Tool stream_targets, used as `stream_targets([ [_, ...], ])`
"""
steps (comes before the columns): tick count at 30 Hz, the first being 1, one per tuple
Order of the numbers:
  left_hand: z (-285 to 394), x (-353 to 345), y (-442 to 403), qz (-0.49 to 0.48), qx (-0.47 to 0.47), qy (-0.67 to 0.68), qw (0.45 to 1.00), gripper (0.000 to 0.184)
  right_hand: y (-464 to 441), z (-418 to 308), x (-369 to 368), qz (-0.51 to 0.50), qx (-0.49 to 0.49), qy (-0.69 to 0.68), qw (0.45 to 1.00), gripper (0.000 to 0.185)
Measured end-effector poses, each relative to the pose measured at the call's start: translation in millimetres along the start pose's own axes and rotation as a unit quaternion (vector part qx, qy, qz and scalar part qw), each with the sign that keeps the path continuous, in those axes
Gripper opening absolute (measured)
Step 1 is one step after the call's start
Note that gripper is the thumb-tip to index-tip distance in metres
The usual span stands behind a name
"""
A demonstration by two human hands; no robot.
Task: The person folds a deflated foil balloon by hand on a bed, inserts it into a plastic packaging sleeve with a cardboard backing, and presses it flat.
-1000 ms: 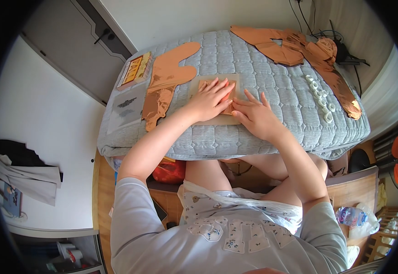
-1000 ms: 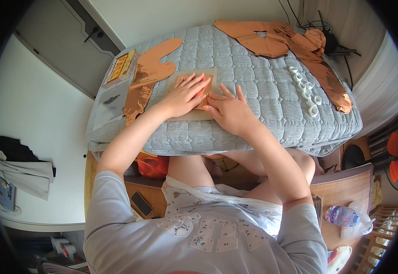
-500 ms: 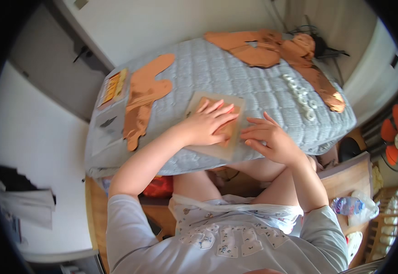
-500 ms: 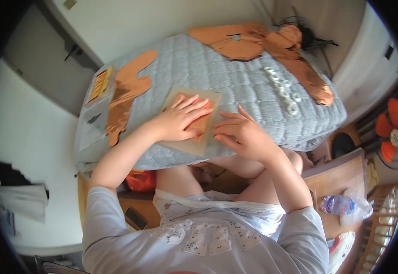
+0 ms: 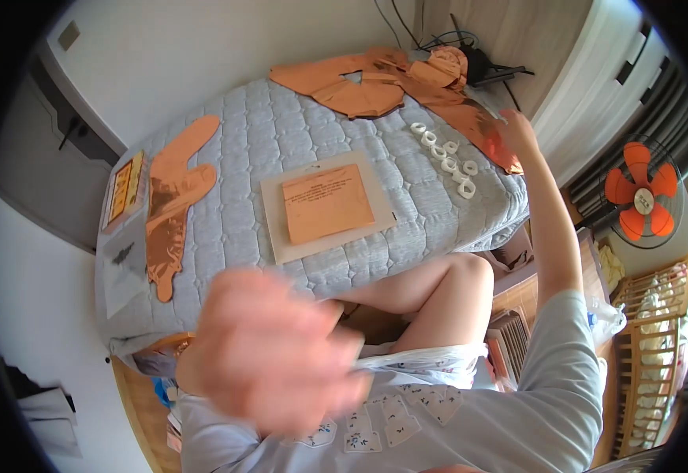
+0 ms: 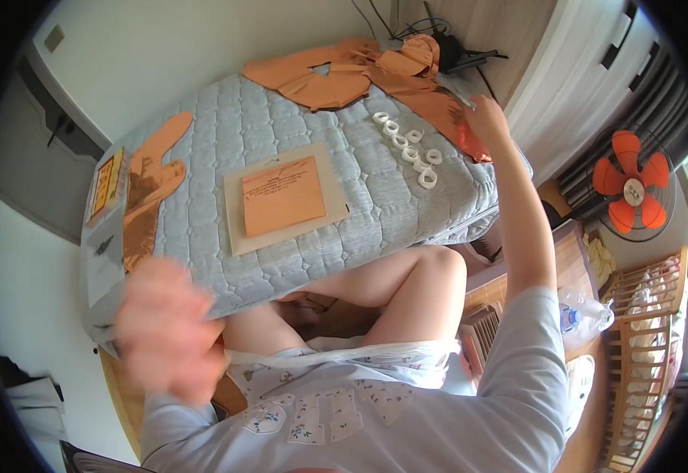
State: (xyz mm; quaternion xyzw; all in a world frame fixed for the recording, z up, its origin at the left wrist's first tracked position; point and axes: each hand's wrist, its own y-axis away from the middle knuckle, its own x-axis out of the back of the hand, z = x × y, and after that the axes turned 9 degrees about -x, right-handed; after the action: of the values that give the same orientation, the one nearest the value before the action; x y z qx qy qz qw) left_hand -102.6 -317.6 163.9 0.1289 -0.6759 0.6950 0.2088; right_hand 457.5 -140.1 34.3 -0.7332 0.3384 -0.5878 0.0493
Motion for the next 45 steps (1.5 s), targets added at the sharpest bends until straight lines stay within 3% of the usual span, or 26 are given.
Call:
stream_targets([
  [1, 15, 2, 1, 0.067, -0.047, -0.049, 0.995, 0.013, -17, 13, -6, -0.007, 0.008, 0.001, 1.000, 0.040],
  [3, 49, 4, 1, 0.148, -0.061, -0.131, 0.978, 0.013, -47, 23, -20, -0.082, -0.007, 0.155, 0.985, 0.042],
  [5, 76, 11, -3, 0.068, 0.114, -0.205, 0.970, 0.027, -62, 40, -30, -0.073, 0.028, 0.112, 0.991, 0.035],
  [6, 66, 18, -1, 0.068, 0.124, -0.213, 0.967, 0.027, -68, 51, -42, -0.040, 0.067, 0.103, 0.992, 0.033],
  [7, 41, 30, -3, 0.043, -0.028, -0.250, 0.967, 0.025, -69, 45, -43, -0.047, 0.075, 0.101, 0.991, 0.033],
  [9, 34, 45, 2, 0.003, -0.200, -0.341, 0.918, 0.024, -69, 36, -32, -0.098, 0.037, 0.065, 0.992, 0.032],
  [11, 21, 53, 4, -0.013, -0.232, -0.308, 0.922, 0.027, -70, 33, -29, -0.119, 0.002, 0.047, 0.992, 0.031],
  [13, 17, 46, 10, -0.026, -0.270, -0.270, 0.924, 0.031, -74, 27, -28, -0.102, -0.018, 0.115, 0.988, 0.029],
  [14, 21, 30, 15, 0.042, -0.176, -0.279, 0.943, 0.020, -72, 19, -22, -0.103, -0.018, 0.112, 0.988, 0.029],
  [16, 7, 18, 20, 0.043, -0.017, -0.256, 0.966, 0.013, -67, 8, -14, -0.144, -0.138, 0.039, 0.979, 0.027],
  [17, -19, 18, 15, -0.025, 0.046, -0.224, 0.973, 0.015, -68, 10, -18, -0.146, -0.140, 0.038, 0.979, 0.027],
  [19, -69, 7, 26, -0.119, 0.190, -0.121, 0.967, 0.023, -73, 22, -27, -0.002, -0.079, 0.087, 0.993, 0.028],
  [20, -95, -5, 41, -0.141, 0.220, -0.102, 0.960, 0.028, -67, 17, -22, -0.002, -0.082, 0.089, 0.993, 0.028],
  [21, -117, -16, 59, -0.163, 0.248, -0.083, 0.951, 0.033, -58, 1, -12, -0.002, -0.063, -0.030, 0.998, 0.027],
  [22, -134, -24, 72, -0.162, 0.245, -0.080, 0.952, 0.033, -43, -20, 1, 0.000, -0.043, -0.148, 0.988, 0.027],
  [24, -161, -35, 94, -0.235, 0.236, -0.085, 0.939, 0.045, 24, -76, 32, -0.088, 0.025, -0.234, 0.968, 0.022],
  [25, -172, -35, 102, -0.305, 0.246, -0.076, 0.917, 0.057, 63, -104, 54, -0.162, 0.055, -0.263, 0.949, 0.022],
  [28, -181, -40, 102, -0.362, 0.206, -0.084, 0.905, 0.065, 159, -149, 95, -0.324, 0.134, -0.268, 0.897, 0.023],
  [30, -182, -43, 99, -0.394, 0.192, -0.084, 0.895, 0.066, 196, -152, 92, -0.350, 0.193, -0.321, 0.859, 0.023],
  [34, -182, -49, 106, -0.426, 0.196, -0.080, 0.880, 0.068, 228, -165, 83, -0.317, 0.189, -0.319, 0.873, 0.020],
  [36, -183, -51, 110, -0.423, 0.197, -0.075, 0.881, 0.070, 237, -173, 79, -0.246, 0.124, -0.305, 0.912, 0.021],
  [38, -183, -53, 114, -0.418, 0.199, -0.071, 0.883, 0.072, 244, -178, 72, -0.205, 0.126, -0.293, 0.925, 0.022],
  [40, -182, -55, 118, -0.423, 0.202, -0.089, 0.879, 0.073, 252, -188, 70, -0.087, 0.172, -0.237, 0.952, 0.023],
  [45, -170, -66, 123, -0.412, 0.213, -0.148, 0.874, 0.072, 263, -220, 69, 0.006, 0.234, -0.147, 0.961, 0.021],
])
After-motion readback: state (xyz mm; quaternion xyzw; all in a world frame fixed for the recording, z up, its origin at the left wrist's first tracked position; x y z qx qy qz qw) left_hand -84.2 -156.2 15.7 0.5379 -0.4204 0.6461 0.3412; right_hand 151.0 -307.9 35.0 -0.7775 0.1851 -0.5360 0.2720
